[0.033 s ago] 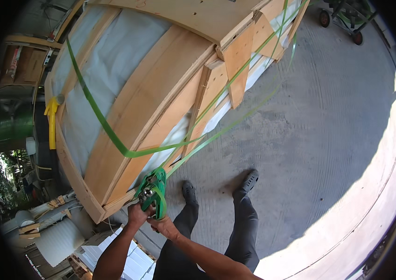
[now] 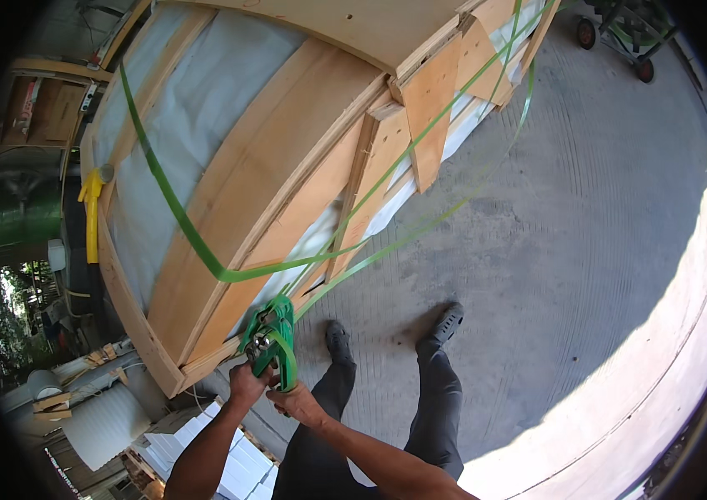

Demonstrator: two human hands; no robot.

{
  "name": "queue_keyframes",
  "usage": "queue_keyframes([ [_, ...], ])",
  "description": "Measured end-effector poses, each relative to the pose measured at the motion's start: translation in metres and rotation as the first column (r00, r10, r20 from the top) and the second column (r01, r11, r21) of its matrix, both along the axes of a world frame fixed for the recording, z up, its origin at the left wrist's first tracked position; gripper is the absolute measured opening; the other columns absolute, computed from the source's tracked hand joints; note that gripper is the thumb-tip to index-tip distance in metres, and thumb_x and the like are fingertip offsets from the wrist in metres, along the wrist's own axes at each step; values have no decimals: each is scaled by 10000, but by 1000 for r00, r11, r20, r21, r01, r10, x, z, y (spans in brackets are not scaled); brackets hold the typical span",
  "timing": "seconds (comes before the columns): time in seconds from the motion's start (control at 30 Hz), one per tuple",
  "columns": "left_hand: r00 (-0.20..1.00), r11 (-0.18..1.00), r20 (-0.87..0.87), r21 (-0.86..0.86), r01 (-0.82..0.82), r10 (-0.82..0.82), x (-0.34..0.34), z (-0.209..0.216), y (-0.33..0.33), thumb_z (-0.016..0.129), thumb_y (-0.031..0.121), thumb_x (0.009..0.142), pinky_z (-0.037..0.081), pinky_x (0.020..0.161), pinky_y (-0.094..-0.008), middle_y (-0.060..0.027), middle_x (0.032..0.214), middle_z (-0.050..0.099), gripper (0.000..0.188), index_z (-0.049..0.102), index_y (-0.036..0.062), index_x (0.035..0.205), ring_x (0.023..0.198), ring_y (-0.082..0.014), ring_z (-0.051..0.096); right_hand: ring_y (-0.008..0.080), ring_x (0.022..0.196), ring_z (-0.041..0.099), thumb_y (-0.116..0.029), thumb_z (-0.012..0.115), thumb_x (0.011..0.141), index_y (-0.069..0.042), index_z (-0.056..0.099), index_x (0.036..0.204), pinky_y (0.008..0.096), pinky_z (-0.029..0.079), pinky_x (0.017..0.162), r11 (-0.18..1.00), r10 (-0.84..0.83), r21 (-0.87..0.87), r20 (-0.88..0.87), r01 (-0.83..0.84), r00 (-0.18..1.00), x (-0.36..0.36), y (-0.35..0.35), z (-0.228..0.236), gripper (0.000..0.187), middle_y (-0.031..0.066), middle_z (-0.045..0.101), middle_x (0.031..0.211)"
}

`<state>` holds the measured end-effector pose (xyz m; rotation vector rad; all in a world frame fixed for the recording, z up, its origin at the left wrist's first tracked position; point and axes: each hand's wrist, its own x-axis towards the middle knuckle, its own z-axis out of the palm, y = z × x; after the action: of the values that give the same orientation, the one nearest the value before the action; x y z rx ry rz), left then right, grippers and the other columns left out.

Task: The person secures a wooden crate with green plastic straps using a manual tensioner and a hammer. They wrap straps around the crate, tighten them with the tensioner, and cut the excess strap material.

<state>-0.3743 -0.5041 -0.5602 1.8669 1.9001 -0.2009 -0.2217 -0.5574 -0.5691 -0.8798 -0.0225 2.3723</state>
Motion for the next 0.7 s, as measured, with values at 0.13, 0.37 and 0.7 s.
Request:
queue_keyframes([
  [0.13, 990, 987, 18, 81, 138, -140, -9, 1, -3, 683, 302, 739, 483, 458, -402, -144, 520, 567, 259, 595, 71, 660, 483, -348, 582, 143, 485, 494, -88, 570, 820, -13, 473, 799, 299, 406, 426, 818, 545, 100, 180, -566, 819, 133, 54, 14, 124, 51, 481, 600],
  [0.37, 980, 976, 27, 97, 195, -198, 3, 20, 20, 700, 234, 692, 504, 574, -435, -171, 679, 623, 209, 639, 47, 763, 626, -367, 613, 110, 468, 454, -106, 634, 800, -38, 475, 794, 268, 385, 428, 871, 431, 24, 438, -490, 789, 126, 42, 19, 174, 15, 461, 588],
  [0.7, 992, 993, 101, -80, 82, -73, 18, 26, 24, 679, 195, 719, 527, 611, -417, -134, 730, 659, 197, 682, 79, 878, 676, -332, 646, 108, 487, 394, -32, 596, 843, -67, 445, 853, 292, 325, 457, 995, 98, -1, -76, -98, 992, 10, 7, -9, 156, 6, 423, 623],
])
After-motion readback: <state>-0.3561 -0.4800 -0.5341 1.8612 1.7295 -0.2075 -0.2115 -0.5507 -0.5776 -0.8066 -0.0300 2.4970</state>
